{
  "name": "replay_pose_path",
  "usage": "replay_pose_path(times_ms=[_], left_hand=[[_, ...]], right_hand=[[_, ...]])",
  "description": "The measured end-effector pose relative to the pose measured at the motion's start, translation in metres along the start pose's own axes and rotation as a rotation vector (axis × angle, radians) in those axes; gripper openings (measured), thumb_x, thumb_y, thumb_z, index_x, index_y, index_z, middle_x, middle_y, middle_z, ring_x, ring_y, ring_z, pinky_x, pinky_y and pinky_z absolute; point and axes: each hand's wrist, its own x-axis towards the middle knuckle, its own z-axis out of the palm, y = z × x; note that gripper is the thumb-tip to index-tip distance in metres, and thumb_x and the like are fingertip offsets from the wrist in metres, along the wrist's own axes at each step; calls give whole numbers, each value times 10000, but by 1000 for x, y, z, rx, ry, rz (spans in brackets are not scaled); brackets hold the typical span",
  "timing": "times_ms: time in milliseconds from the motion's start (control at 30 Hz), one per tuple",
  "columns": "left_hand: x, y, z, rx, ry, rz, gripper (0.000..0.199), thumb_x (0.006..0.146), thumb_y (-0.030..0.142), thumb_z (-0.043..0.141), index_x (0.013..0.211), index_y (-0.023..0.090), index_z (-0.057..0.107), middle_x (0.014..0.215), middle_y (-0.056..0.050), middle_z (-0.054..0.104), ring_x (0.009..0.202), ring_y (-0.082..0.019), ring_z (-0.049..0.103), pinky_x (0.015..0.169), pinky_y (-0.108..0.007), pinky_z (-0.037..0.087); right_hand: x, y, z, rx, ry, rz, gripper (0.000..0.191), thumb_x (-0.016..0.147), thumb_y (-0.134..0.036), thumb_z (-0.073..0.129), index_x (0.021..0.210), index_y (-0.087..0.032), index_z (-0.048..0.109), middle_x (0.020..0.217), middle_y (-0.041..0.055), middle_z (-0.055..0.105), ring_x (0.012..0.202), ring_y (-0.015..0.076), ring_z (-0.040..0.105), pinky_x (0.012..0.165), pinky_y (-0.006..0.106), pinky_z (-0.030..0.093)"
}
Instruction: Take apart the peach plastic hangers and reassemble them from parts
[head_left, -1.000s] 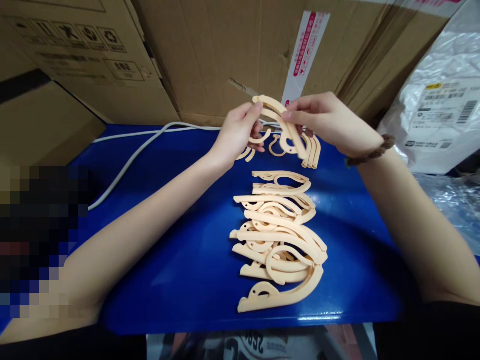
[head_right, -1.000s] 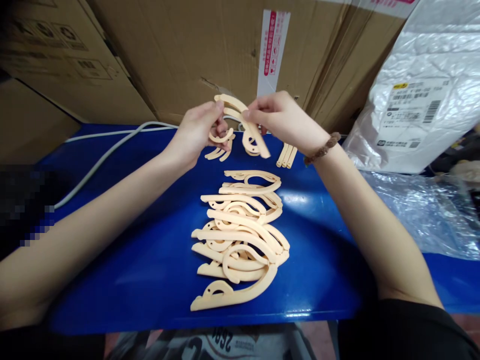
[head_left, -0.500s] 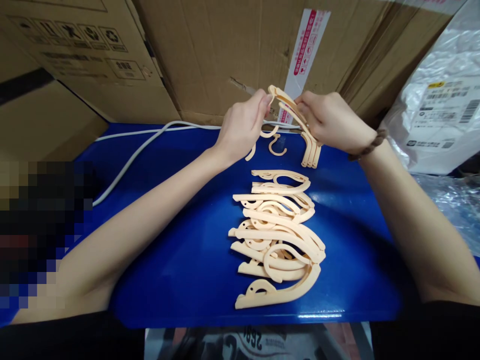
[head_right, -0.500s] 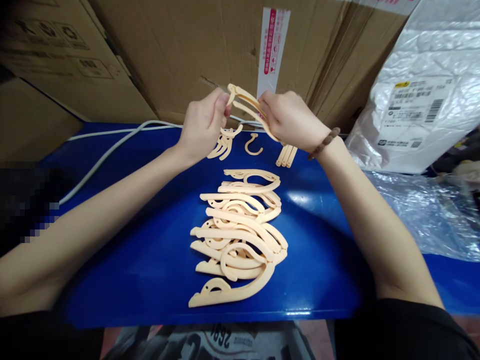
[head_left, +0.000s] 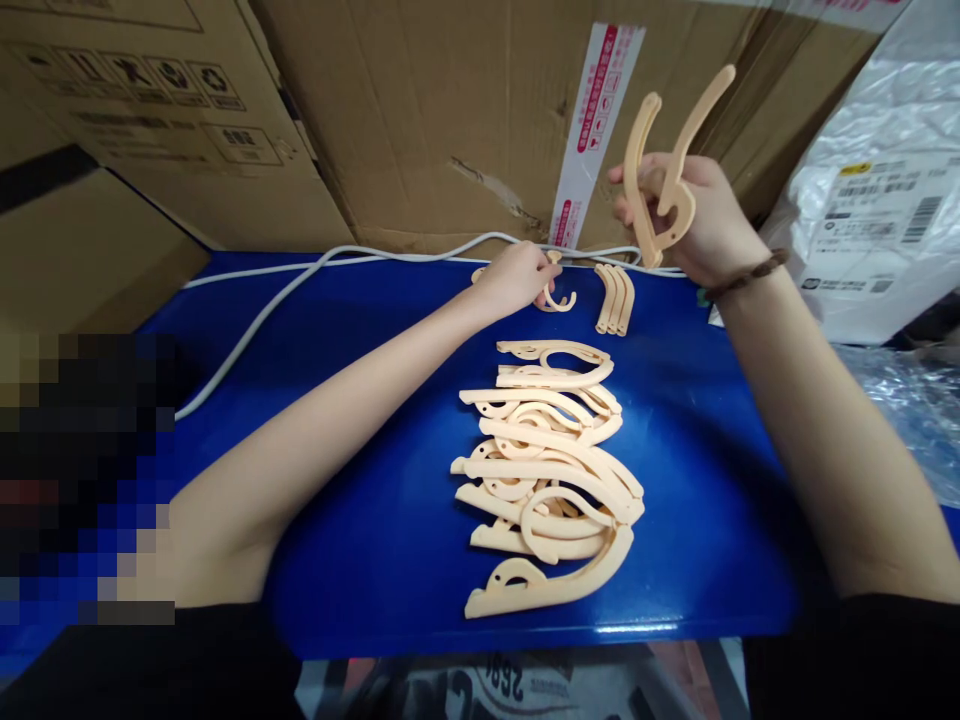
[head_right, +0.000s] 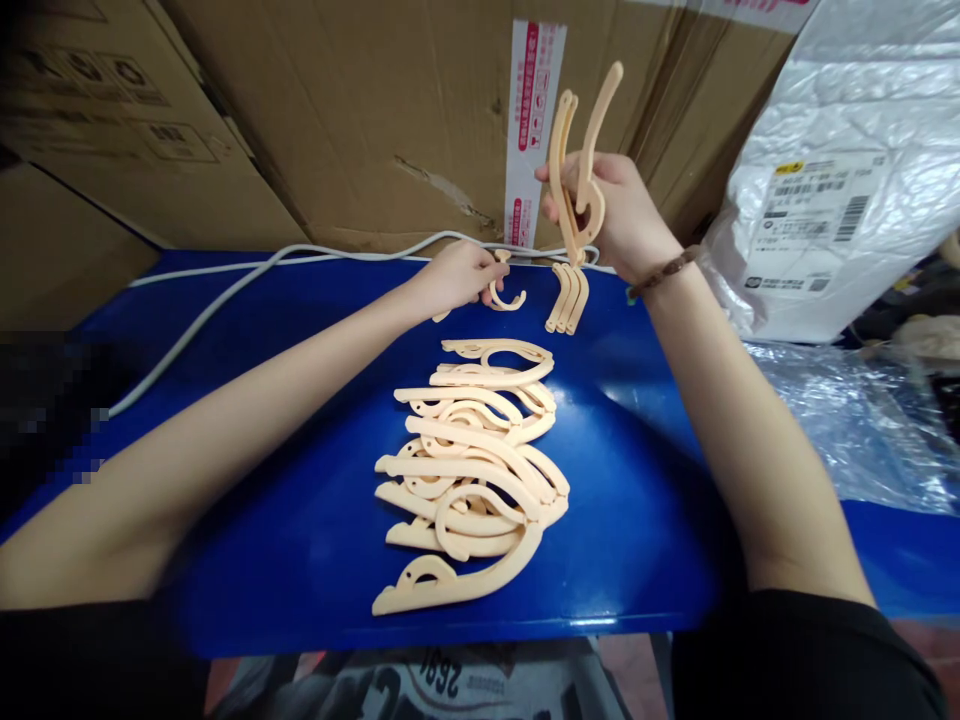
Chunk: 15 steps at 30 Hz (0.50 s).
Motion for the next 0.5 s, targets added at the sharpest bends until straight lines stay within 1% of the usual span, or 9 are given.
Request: replay_pose_path(times_ms=[100,200,267,300,367,400,433,467,500], left_hand=[[2,0,1,81,36,4,455,994,244,604,545,177,572,550,-43,535,695,-197,617,854,-343,483],[1,-2,0,212,46,12,490,987,313,628,519,191,547,582,-64,558,743,-240,654,875,-389,483],[0,-3,-1,260,84,8,444,948,361,693,561,192,555,642,-81,599,837,-280,686,880,-393,483],[-1,-3,-2,257,133,6,400,912,389,743,610,188,575,693,-90,629,903,-298,695,885,-383,484],[-5,0,-5,150,255,-6,343,883,447,775,738,180,616,828,-109,690,1012,-302,697,877,-343,495],[-7,3,-7,31,270,-31,359,919,503,723,795,179,631,893,-118,714,1032,-290,701,855,-325,509],[-11,7,-10,-122,231,-62,416,970,571,626,840,177,646,946,-127,732,1031,-275,710,828,-312,527],[-15,11,-14,-289,145,-101,507,1021,626,491,860,175,658,974,-133,744,1008,-261,724,798,-305,546],[-19,15,-18,-451,2,-137,610,1039,680,382,873,170,673,991,-140,755,992,-258,738,787,-314,569]], right_hand=[[0,-1,2,61,-26,-6,215,993,-319,467,1056,-217,646,923,54,689,697,146,514,628,229,415],[0,-1,5,119,-36,-1,152,984,-281,472,1041,-244,608,931,25,720,655,134,509,628,226,419],[-1,-3,7,173,-36,14,72,976,-278,508,1018,-258,562,952,15,747,659,132,543,654,225,452],[-1,-5,9,202,-25,21,36,977,-281,512,1001,-265,533,959,13,760,678,135,576,677,226,476],[-2,-9,11,242,23,19,24,989,-269,476,971,-277,461,978,9,784,730,137,640,726,228,518],[-3,-10,12,250,52,13,52,999,-251,441,959,-281,424,1003,9,794,762,134,666,746,229,534],[-2,-12,13,252,83,2,81,1006,-226,408,951,-283,392,1047,12,800,797,127,687,763,228,546],[-2,-12,13,245,115,-16,108,1005,-195,388,946,-284,370,1111,18,798,842,117,702,783,225,555],[-1,-11,14,228,146,-37,126,997,-170,387,947,-283,365,1191,26,785,898,106,713,804,223,561]])
